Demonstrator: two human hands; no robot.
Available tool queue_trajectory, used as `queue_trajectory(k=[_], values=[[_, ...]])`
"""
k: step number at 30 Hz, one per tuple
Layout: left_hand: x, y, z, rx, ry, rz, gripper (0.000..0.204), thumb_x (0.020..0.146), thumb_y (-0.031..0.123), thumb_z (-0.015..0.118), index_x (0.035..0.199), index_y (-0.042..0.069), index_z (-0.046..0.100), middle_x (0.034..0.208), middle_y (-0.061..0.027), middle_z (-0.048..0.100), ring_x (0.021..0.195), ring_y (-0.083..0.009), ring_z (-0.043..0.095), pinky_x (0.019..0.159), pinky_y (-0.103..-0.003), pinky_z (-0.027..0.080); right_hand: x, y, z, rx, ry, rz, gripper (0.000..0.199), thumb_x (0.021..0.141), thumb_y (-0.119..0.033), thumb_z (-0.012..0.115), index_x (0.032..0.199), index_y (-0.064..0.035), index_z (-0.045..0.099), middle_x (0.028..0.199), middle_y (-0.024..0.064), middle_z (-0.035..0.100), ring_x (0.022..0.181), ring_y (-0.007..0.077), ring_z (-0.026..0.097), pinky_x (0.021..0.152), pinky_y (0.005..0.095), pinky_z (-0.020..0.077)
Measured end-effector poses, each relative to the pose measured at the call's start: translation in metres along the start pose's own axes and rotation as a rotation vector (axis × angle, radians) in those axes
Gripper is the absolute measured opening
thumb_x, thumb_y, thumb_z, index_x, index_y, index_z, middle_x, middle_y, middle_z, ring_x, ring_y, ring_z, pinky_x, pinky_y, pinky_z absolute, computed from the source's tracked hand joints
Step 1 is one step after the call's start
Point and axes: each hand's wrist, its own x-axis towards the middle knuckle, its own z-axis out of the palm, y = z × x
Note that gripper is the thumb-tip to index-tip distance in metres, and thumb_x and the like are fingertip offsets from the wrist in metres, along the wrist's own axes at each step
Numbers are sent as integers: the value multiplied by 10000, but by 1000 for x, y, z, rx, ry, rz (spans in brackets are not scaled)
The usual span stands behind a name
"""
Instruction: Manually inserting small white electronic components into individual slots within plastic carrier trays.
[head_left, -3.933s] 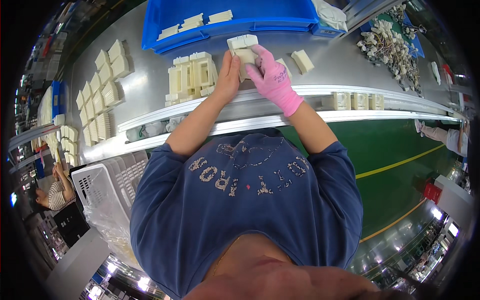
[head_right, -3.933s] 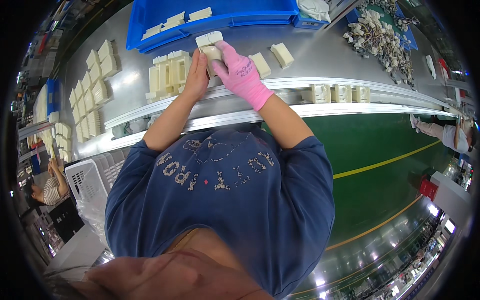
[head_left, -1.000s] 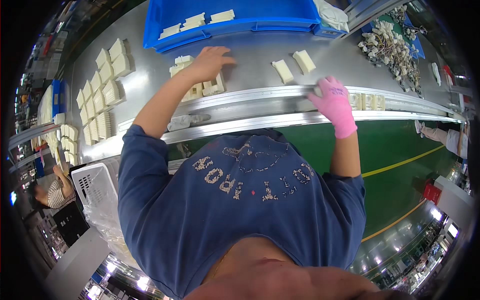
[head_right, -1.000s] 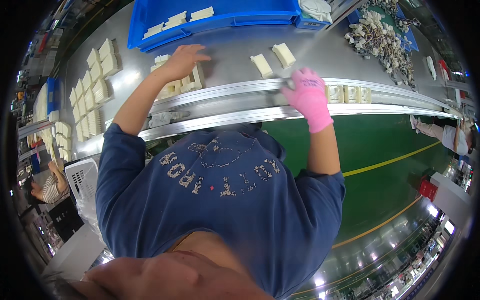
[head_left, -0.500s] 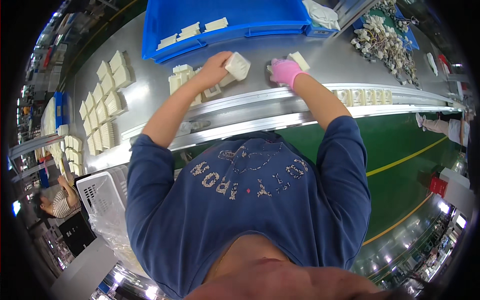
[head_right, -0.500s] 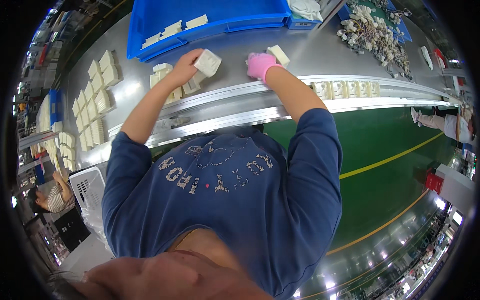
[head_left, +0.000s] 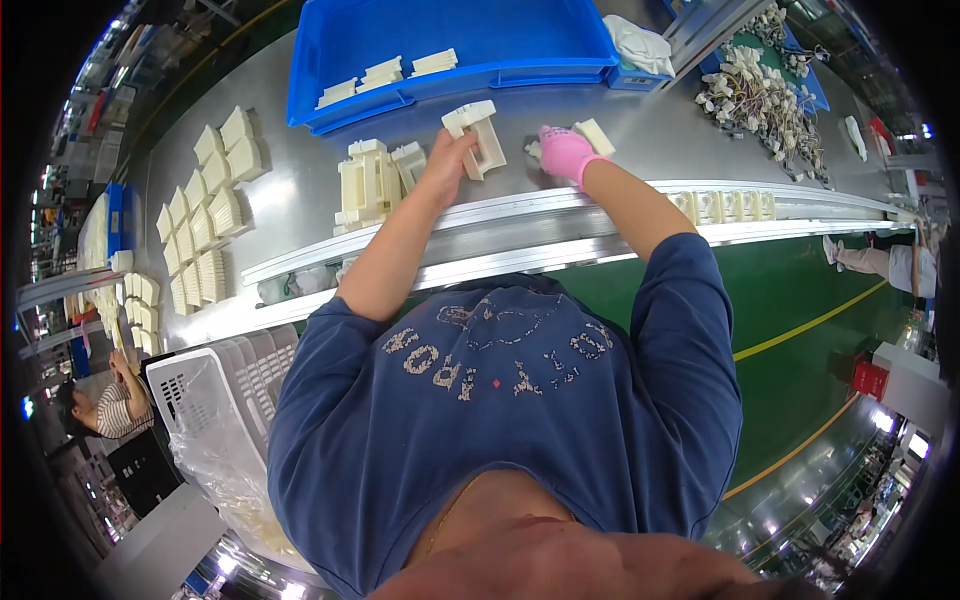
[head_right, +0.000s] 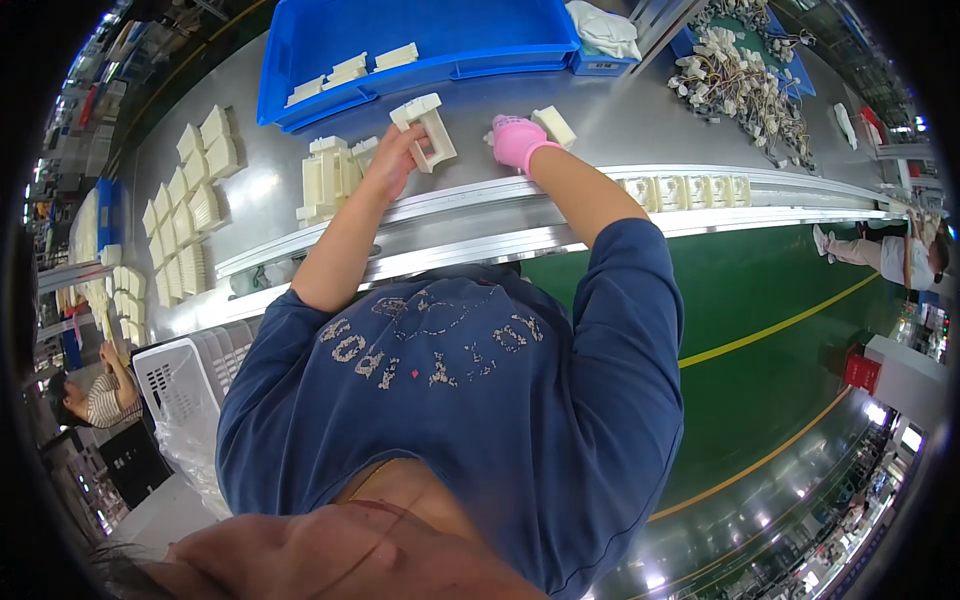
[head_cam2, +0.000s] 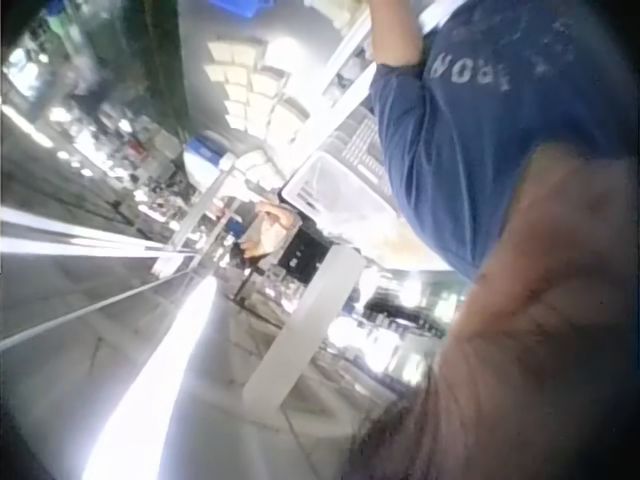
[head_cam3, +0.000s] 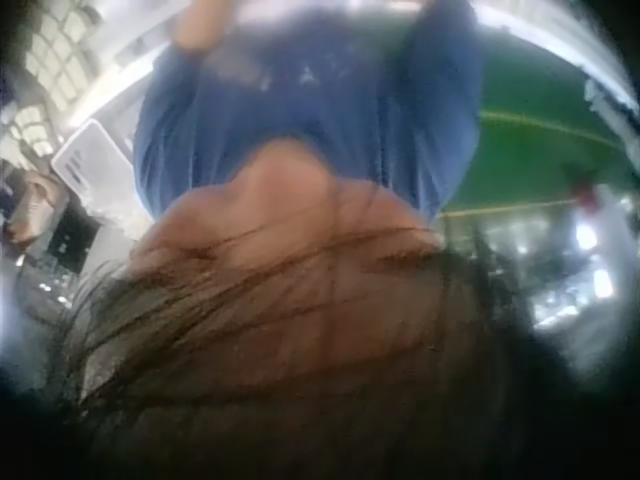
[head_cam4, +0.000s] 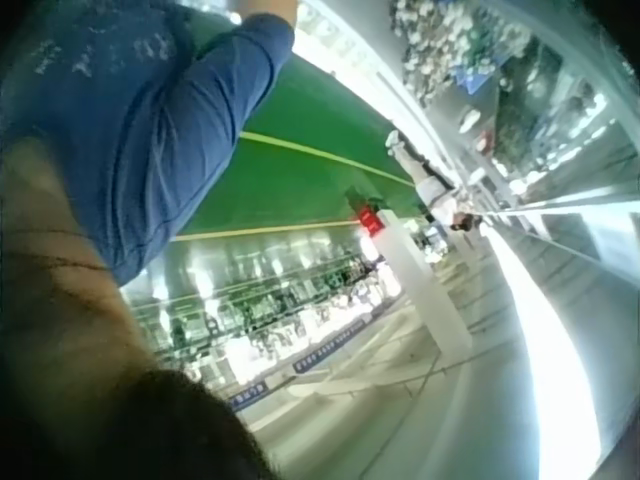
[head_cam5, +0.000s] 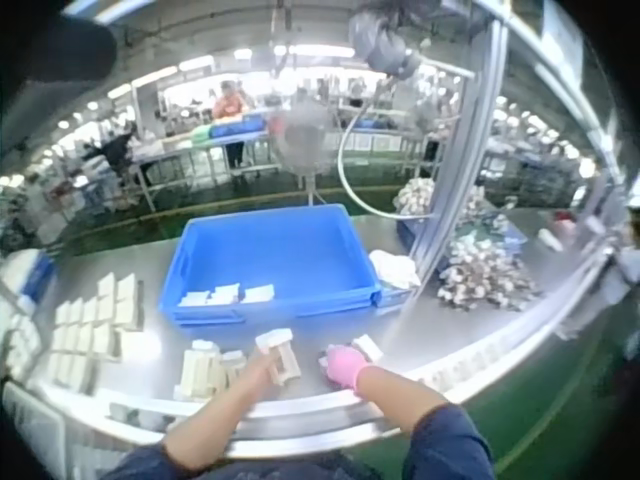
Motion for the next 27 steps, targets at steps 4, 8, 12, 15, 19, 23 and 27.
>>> queue_trajectory(k=[4, 8, 12, 15, 19, 23, 27], values=[[0, -3, -2, 216, 79, 71, 317, 876, 288, 447, 1120, 95, 388, 1057, -56, 497, 982, -166, 492, 810, -331, 425, -17, 2, -14, 669, 325, -119, 262, 733, -228, 585, 861, -3, 550, 749, 141, 594, 711, 242, 579, 655, 353, 467], [-29, 19, 20, 6, -102, 24, 318, 919, 329, 359, 1131, 93, 379, 1080, -71, 476, 1008, -160, 464, 830, -307, 406, -70, -45, -58, 1170, 63, -82, 243, 770, -211, 552, 863, 12, 526, 665, 113, 546, 627, 216, 551, 585, 346, 442], [-29, 19, 32, 268, -87, 400, 304, 937, 303, 292, 1123, 67, 339, 1017, -80, 473, 885, -133, 505, 718, -249, 460, -53, -62, -17, 572, 817, -323, 288, 792, -222, 554, 982, -14, 493, 688, 87, 546, 539, 178, 541, 504, 297, 433], [-38, 22, 35, 135, -103, 364, 319, 940, 315, 280, 1128, 69, 355, 1019, -69, 468, 892, -110, 469, 756, -248, 417, -69, -74, -18, 872, 827, -293, 367, 780, -181, 575, 1082, -29, 432, 693, 91, 546, 550, 186, 545, 512, 300, 429], [-29, 14, 25, 183, -116, 341, 389, 935, 350, 294, 1225, 93, 332, 1127, -61, 453, 1020, -134, 434, 888, -269, 350, -71, -75, -16, 928, 917, -385, 410, 772, -141, 590, 1121, -38, 402, 675, 78, 531, 539, 181, 535, 505, 289, 422], [-33, 14, 30, 11, -147, 223, 398, 930, 347, 317, 1236, 94, 337, 1143, -62, 453, 1057, -158, 431, 898, -293, 349, -76, -69, -24, 779, 752, -344, 367, 792, -195, 553, 1104, -48, 426, 745, 130, 591, 642, 297, 583, 568, 358, 457], [-36, 17, 27, -67, -192, 94, 357, 904, 311, 410, 1182, 95, 354, 1054, -66, 489, 923, -148, 518, 704, -286, 470, -89, -73, -35, 898, 558, -479, 367, 776, -150, 549, 1114, -41, 458, 716, 121, 587, 597, 258, 570, 561, 333, 457]])
